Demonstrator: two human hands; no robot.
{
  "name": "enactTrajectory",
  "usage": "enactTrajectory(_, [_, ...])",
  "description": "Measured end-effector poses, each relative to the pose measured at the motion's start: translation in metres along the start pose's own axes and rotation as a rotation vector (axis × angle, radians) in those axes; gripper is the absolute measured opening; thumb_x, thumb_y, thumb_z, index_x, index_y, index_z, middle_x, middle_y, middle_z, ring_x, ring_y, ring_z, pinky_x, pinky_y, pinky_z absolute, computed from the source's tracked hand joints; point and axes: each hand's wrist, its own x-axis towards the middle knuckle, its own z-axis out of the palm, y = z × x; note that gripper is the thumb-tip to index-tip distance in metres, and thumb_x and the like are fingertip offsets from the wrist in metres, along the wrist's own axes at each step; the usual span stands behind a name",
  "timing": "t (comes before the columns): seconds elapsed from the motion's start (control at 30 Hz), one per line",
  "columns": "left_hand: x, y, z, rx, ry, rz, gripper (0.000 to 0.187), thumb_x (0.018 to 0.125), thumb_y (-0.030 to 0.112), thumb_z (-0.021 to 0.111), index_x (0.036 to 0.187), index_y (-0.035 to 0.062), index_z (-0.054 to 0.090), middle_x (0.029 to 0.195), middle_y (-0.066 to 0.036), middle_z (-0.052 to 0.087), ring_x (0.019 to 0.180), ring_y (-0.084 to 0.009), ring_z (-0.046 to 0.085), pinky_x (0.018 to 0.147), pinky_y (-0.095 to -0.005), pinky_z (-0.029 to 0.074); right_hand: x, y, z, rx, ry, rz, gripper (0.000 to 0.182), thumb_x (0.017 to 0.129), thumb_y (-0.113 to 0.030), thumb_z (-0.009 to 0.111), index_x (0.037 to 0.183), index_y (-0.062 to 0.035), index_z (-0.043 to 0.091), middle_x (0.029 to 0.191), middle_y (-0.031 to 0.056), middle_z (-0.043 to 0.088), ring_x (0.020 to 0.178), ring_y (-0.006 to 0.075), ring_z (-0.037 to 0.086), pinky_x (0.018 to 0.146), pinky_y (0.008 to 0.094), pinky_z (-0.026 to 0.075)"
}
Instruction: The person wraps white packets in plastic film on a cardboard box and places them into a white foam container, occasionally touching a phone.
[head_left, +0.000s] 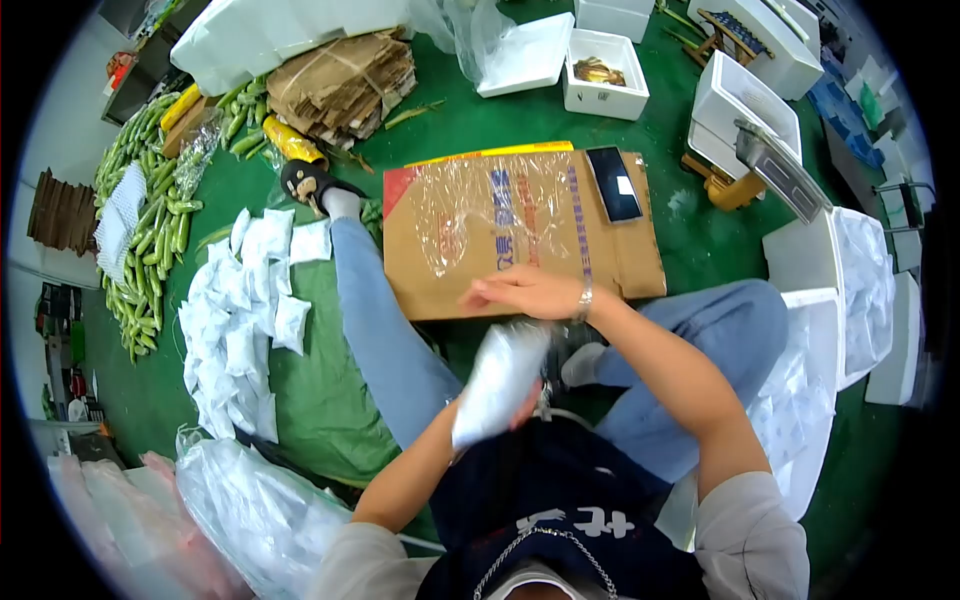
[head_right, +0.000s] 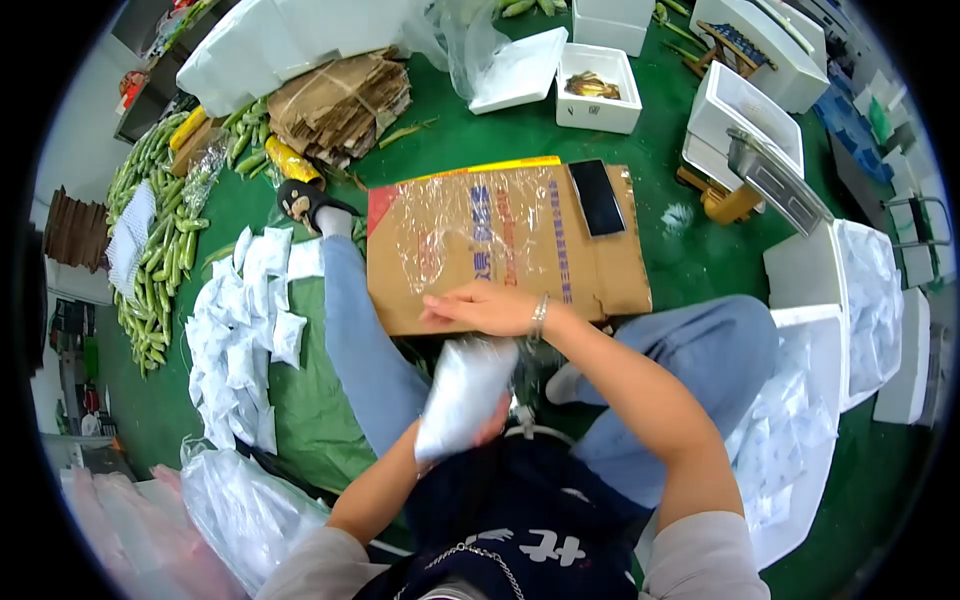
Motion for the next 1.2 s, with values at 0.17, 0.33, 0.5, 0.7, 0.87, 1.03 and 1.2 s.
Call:
enactTrajectory(0.17, [0.016,0.025,0.074,0.039,0.445,0.311,0.066,0.091,0.063,0.036,0.116,0.0036,0.051,0.089,-0.018,0.06,0.071,-0.0303,0.063,0.057,-0.0376,0.054,-0.041,-0.016,0.045,-0.42,0.5,-0.154,0.046,0.098,-0.039,0.044,0.092,0.0024,0.062,0.078,0.0201,0.062,0.072,0.0198,0.062,0.067,0.0386,0.047])
enactTrajectory(0.33, [-0.004,0.031,0.117,0.217,0.832,0.557,0.062,0.1,0.049,0.027,0.135,-0.0009,0.038,0.117,-0.022,0.058,0.096,-0.0319,0.063,0.085,-0.0423,0.051,-0.038,0.027,0.037,-0.31,1.146,-0.063,0.033,0.096,-0.029,0.049,0.095,0.0021,0.059,0.065,0.015,0.055,0.06,0.0223,0.053,0.061,0.0379,0.043])
enactTrajectory(0.5, [-0.005,0.038,0.092,0.872,1.387,0.937,0.043,0.101,0.031,0.034,0.114,-0.0067,0.051,0.105,-0.017,0.061,0.091,-0.0234,0.06,0.08,-0.0349,0.047,-0.066,-0.024,0.091,-0.985,0.809,-0.04,0.068,0.083,-0.029,0.063,0.141,-0.0067,0.034,0.098,0.0271,0.062,0.075,0.0395,0.061,0.066,0.0435,0.048])
enactTrajectory(0.7, [0.028,0.044,0.083,-0.044,0.774,0.576,0.048,0.095,0.046,0.043,0.113,0.0029,0.055,0.089,-0.013,0.062,0.08,-0.0211,0.064,0.07,-0.0359,0.053,-0.092,-0.044,0.127,-1.405,0.622,-0.34,0.058,0.071,-0.016,0.065,0.126,-0.0007,0.051,0.135,0.0249,0.044,0.108,0.0353,0.054,0.093,0.0435,0.043])
enactTrajectory(0.87, [0.04,0.031,0.088,0.19,0.096,0.129,0.056,0.094,0.051,0.042,0.12,0.0021,0.05,0.087,-0.014,0.062,0.079,-0.0208,0.064,0.07,-0.0358,0.053,-0.097,-0.04,0.116,-1.308,0.675,-0.454,0.03,0.068,-0.016,0.063,0.095,-0.0031,0.06,0.083,0.0085,0.062,0.081,0.0236,0.061,0.077,0.0379,0.048])
enactTrajectory(1.03, [0.022,0.052,0.155,1.048,0.569,-0.145,0.071,0.091,0.058,0.046,0.128,-0.0021,0.037,0.083,-0.017,0.062,0.075,-0.0265,0.066,0.068,-0.0383,0.054,-0.119,-0.019,0.053,-0.653,1.067,0.099,0.021,0.078,-0.017,0.062,0.09,-0.0013,0.057,0.073,0.0164,0.057,0.068,0.0345,0.057,0.064,0.0408,0.045])
enactTrajectory(1.2, [0.054,0.055,0.191,1.779,0.443,0.313,0.066,0.082,0.04,0.067,0.12,-0.0042,0.036,0.091,-0.026,0.063,0.076,-0.0411,0.065,0.066,-0.0435,0.053,-0.153,-0.056,0.005,-0.693,1.032,0.013,0.012,0.083,-0.01,0.057,0.085,-0.0012,0.048,0.078,0.0056,0.046,0.076,0.017,0.045,0.071,0.0303,0.04])
